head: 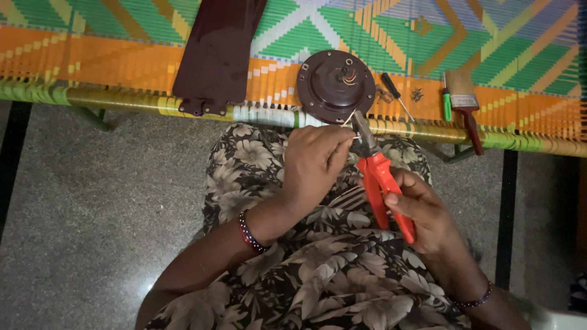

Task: The person sits and uses red-handled pliers to cut and strip insulation from small copper wires, twisting and shaping the wire ends by hand. A fan motor housing and fan blades lie on a woven cot in front while the wire work continues.

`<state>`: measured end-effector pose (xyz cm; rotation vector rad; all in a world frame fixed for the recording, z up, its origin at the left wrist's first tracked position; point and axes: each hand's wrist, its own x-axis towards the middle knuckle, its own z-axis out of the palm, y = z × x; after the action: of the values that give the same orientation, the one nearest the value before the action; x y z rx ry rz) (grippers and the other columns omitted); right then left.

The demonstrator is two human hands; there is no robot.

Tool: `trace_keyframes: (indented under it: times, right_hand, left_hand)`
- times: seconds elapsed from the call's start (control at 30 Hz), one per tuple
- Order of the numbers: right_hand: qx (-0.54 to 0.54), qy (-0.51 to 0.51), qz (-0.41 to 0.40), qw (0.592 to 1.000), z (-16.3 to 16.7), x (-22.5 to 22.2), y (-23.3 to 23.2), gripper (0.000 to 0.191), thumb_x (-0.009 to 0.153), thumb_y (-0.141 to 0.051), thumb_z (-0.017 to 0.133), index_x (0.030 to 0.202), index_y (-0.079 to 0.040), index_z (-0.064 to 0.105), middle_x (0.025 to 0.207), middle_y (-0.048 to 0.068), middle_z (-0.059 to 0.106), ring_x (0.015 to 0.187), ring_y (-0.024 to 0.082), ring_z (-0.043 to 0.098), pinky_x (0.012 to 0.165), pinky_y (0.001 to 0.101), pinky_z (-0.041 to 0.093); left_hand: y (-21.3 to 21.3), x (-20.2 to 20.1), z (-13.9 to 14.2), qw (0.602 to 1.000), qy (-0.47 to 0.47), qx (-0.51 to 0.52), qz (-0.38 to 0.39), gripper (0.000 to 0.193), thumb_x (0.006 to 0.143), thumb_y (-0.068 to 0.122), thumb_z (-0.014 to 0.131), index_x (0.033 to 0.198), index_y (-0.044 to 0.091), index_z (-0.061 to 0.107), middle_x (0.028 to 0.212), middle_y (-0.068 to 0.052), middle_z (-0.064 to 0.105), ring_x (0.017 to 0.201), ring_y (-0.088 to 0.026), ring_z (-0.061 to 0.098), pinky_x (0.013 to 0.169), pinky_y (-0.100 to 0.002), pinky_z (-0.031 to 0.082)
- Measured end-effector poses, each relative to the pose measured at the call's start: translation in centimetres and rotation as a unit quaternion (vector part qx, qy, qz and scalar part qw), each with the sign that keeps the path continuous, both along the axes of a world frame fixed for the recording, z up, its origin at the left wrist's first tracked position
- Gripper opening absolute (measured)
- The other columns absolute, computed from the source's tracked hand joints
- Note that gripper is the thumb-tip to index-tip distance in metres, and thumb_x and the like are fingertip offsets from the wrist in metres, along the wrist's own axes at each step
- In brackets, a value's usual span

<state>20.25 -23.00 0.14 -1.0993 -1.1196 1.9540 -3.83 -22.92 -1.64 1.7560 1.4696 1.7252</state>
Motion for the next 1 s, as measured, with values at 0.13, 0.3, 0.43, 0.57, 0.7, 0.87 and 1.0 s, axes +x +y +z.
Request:
trace_keyframes:
  times: [0.13, 0.3, 0.43, 0.57, 0.7, 0.87, 1.0]
  right_hand:
    - [0.014, -0.005, 0.003, 1.0, -0.2, 0.1, -0.1, 0.015, 0.091, -0.005, 0.066, 0.104, -0.001, 0.06, 0.123, 0.014, 0.064, 0.134, 0.034, 0.059, 0.113, 0.0448, 0.042]
    - [0.028, -0.026, 0.016, 0.999, -0.1, 0.1, 0.0, 0.023, 0.094, -0.007, 0.066, 0.114, 0.002, 0.06, 0.13, 0.019, 0.063, 0.126, 0.031, 0.06, 0.109, 0.045, 0.043]
    - [-0.025, -0.006, 0.016, 1.0, 0.0, 0.0, -0.1, 0.041, 0.091, -0.011, 0.064, 0.128, 0.003, 0.057, 0.135, 0.025, 0.063, 0.114, 0.029, 0.064, 0.094, 0.0436, 0.051]
    - [-0.04, 0.008, 0.026, 0.999, 0.4, -0.2, -0.2, 0.049, 0.091, -0.013, 0.064, 0.136, 0.003, 0.054, 0.134, 0.028, 0.061, 0.105, 0.031, 0.066, 0.08, 0.0424, 0.057]
    - [-0.034, 0.01, 0.025, 0.999, 0.7, -0.4, -0.2, 0.045, 0.09, -0.015, 0.064, 0.131, 0.002, 0.055, 0.137, 0.027, 0.061, 0.113, 0.03, 0.065, 0.086, 0.0402, 0.055]
    - [-0.038, 0.009, 0.014, 0.999, 0.0, 0.1, -0.2, 0.036, 0.088, -0.016, 0.065, 0.118, 0.001, 0.057, 0.13, 0.023, 0.062, 0.119, 0.025, 0.067, 0.094, 0.0377, 0.055]
    - [-0.033, 0.026, 0.01, 0.999, -1.0, 1.0, -0.2, 0.028, 0.096, -0.013, 0.067, 0.119, 0.001, 0.059, 0.114, 0.016, 0.063, 0.095, 0.022, 0.061, 0.078, 0.0365, 0.052]
  left_hand:
    - [0.0, 0.0, 0.1, 1.0, 0.003, 0.001, -0.004, 0.01, 0.096, 0.01, 0.072, 0.105, 0.01, 0.068, 0.101, -0.005, 0.073, 0.089, -0.028, 0.068, 0.082, -0.042, 0.048]
    - [0.0, 0.2, -0.1, 1.0, -0.005, 0.005, -0.002, 0.009, 0.096, 0.01, 0.071, 0.105, 0.01, 0.068, 0.102, -0.005, 0.073, 0.09, -0.028, 0.068, 0.084, -0.041, 0.048]
    - [-0.1, 0.4, -0.4, 1.0, -0.013, 0.002, 0.007, 0.008, 0.097, 0.01, 0.07, 0.104, 0.01, 0.068, 0.102, -0.005, 0.073, 0.09, -0.028, 0.068, 0.084, -0.042, 0.048]
    - [-0.2, 0.3, -0.7, 1.0, -0.014, -0.023, -0.013, 0.007, 0.096, 0.011, 0.071, 0.103, 0.01, 0.07, 0.1, -0.004, 0.074, 0.089, -0.028, 0.068, 0.082, -0.041, 0.048]
    - [-0.2, 0.3, -0.6, 1.0, -0.011, -0.014, 0.001, 0.008, 0.096, 0.012, 0.071, 0.104, 0.01, 0.07, 0.101, -0.005, 0.074, 0.089, -0.028, 0.068, 0.083, -0.041, 0.048]
    - [-0.3, 0.3, -0.6, 1.0, -0.014, -0.016, 0.002, 0.008, 0.096, 0.012, 0.071, 0.104, 0.01, 0.07, 0.101, -0.005, 0.074, 0.089, -0.027, 0.068, 0.083, -0.041, 0.048]
    - [-0.4, 0.2, -0.5, 1.0, -0.017, -0.013, 0.001, 0.009, 0.096, 0.012, 0.071, 0.105, 0.01, 0.07, 0.103, -0.005, 0.074, 0.091, -0.027, 0.069, 0.085, -0.041, 0.048]
